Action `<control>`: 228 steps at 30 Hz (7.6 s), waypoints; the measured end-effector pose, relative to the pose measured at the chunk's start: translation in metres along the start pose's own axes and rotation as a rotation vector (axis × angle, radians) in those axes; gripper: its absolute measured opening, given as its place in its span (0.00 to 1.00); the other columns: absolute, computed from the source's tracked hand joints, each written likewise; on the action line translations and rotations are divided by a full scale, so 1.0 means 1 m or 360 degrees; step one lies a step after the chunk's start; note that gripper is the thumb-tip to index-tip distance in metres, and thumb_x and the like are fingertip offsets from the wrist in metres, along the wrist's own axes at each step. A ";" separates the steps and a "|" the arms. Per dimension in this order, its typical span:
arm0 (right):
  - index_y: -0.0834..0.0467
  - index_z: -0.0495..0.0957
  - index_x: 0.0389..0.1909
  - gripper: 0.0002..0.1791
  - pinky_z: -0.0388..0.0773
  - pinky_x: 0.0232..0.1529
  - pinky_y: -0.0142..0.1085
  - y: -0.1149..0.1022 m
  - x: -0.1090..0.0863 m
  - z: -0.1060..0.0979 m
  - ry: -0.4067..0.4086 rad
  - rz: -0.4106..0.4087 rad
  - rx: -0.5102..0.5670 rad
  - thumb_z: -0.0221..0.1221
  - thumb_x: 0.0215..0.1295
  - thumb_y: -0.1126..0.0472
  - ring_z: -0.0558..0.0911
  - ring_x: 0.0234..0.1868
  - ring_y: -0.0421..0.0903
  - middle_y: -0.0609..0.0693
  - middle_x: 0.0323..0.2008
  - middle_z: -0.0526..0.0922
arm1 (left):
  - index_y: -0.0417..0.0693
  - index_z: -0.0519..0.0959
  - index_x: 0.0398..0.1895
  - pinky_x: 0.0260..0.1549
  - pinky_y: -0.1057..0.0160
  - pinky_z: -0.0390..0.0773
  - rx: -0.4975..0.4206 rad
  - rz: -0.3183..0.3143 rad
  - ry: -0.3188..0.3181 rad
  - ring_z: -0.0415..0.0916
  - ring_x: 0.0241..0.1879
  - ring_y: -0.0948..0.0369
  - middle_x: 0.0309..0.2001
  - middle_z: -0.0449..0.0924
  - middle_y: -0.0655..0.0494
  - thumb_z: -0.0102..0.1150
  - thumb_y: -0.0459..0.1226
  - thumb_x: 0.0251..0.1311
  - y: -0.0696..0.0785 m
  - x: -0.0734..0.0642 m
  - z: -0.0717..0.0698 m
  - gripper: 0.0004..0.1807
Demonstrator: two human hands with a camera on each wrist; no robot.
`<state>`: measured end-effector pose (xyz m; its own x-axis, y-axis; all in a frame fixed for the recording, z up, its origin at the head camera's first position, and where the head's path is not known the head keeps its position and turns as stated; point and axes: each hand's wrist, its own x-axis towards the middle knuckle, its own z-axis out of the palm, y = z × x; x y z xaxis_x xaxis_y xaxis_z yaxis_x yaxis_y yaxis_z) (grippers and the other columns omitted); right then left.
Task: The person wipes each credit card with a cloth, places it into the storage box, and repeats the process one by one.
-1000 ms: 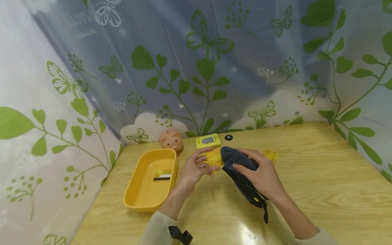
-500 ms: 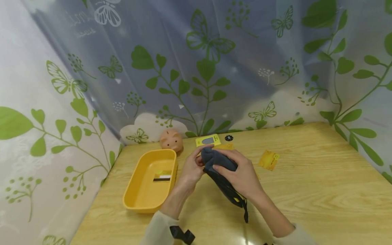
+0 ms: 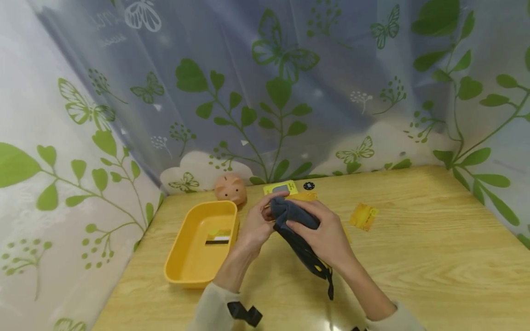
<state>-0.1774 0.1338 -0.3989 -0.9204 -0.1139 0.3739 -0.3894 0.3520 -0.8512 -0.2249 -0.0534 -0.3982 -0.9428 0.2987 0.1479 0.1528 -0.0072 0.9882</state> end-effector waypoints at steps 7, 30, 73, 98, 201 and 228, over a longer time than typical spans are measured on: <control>0.47 0.81 0.66 0.25 0.84 0.49 0.41 -0.002 -0.002 -0.002 0.0053 -0.0065 -0.0068 0.69 0.69 0.54 0.83 0.54 0.52 0.48 0.57 0.82 | 0.53 0.79 0.68 0.33 0.66 0.81 0.0014 0.0039 -0.0001 0.84 0.38 0.59 0.52 0.88 0.45 0.60 0.16 0.59 0.002 -0.004 -0.003 0.36; 0.43 0.80 0.68 0.26 0.78 0.45 0.27 0.003 0.002 -0.028 0.0252 -0.0051 -0.0243 0.69 0.69 0.54 0.81 0.54 0.53 0.49 0.56 0.81 | 0.55 0.77 0.69 0.29 0.65 0.80 -0.0086 0.0056 -0.0010 0.85 0.33 0.58 0.26 0.76 0.51 0.62 0.18 0.62 0.005 -0.003 -0.011 0.35; 0.48 0.83 0.63 0.23 0.84 0.48 0.31 -0.005 -0.003 0.003 0.0012 -0.0094 -0.0014 0.71 0.66 0.57 0.83 0.54 0.51 0.47 0.54 0.81 | 0.56 0.80 0.67 0.27 0.66 0.67 0.0075 0.0013 0.0005 0.77 0.34 0.61 0.49 0.89 0.46 0.54 0.15 0.57 0.000 -0.005 -0.005 0.38; 0.45 0.80 0.68 0.27 0.83 0.49 0.42 0.007 0.003 -0.028 0.0168 -0.0012 -0.0202 0.69 0.69 0.53 0.82 0.55 0.55 0.50 0.57 0.82 | 0.60 0.79 0.67 0.30 0.65 0.82 -0.0037 0.0016 -0.0022 0.81 0.28 0.58 0.20 0.61 0.61 0.63 0.19 0.63 0.000 -0.005 -0.003 0.34; 0.48 0.76 0.72 0.31 0.72 0.45 0.17 0.005 0.005 -0.063 0.0337 0.0148 -0.0180 0.68 0.69 0.47 0.79 0.61 0.60 0.53 0.63 0.78 | 0.46 0.79 0.64 0.37 0.63 0.84 -0.0166 0.0072 0.0080 0.89 0.39 0.56 0.32 0.84 0.53 0.58 0.26 0.71 0.006 -0.005 -0.012 0.20; 0.48 0.76 0.72 0.31 0.72 0.47 0.18 0.005 0.006 -0.062 0.0332 0.0120 -0.0180 0.68 0.69 0.49 0.77 0.64 0.61 0.53 0.66 0.77 | 0.36 0.81 0.47 0.35 0.65 0.84 -0.0244 0.0051 0.0270 0.82 0.29 0.61 0.29 0.83 0.54 0.65 0.35 0.71 0.001 -0.001 -0.010 0.10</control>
<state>-0.1825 0.1927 -0.3780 -0.9150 0.1069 0.3890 -0.3029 0.4551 -0.8373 -0.2268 -0.0634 -0.3966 -0.9764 0.1314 0.1712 0.1491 -0.1629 0.9753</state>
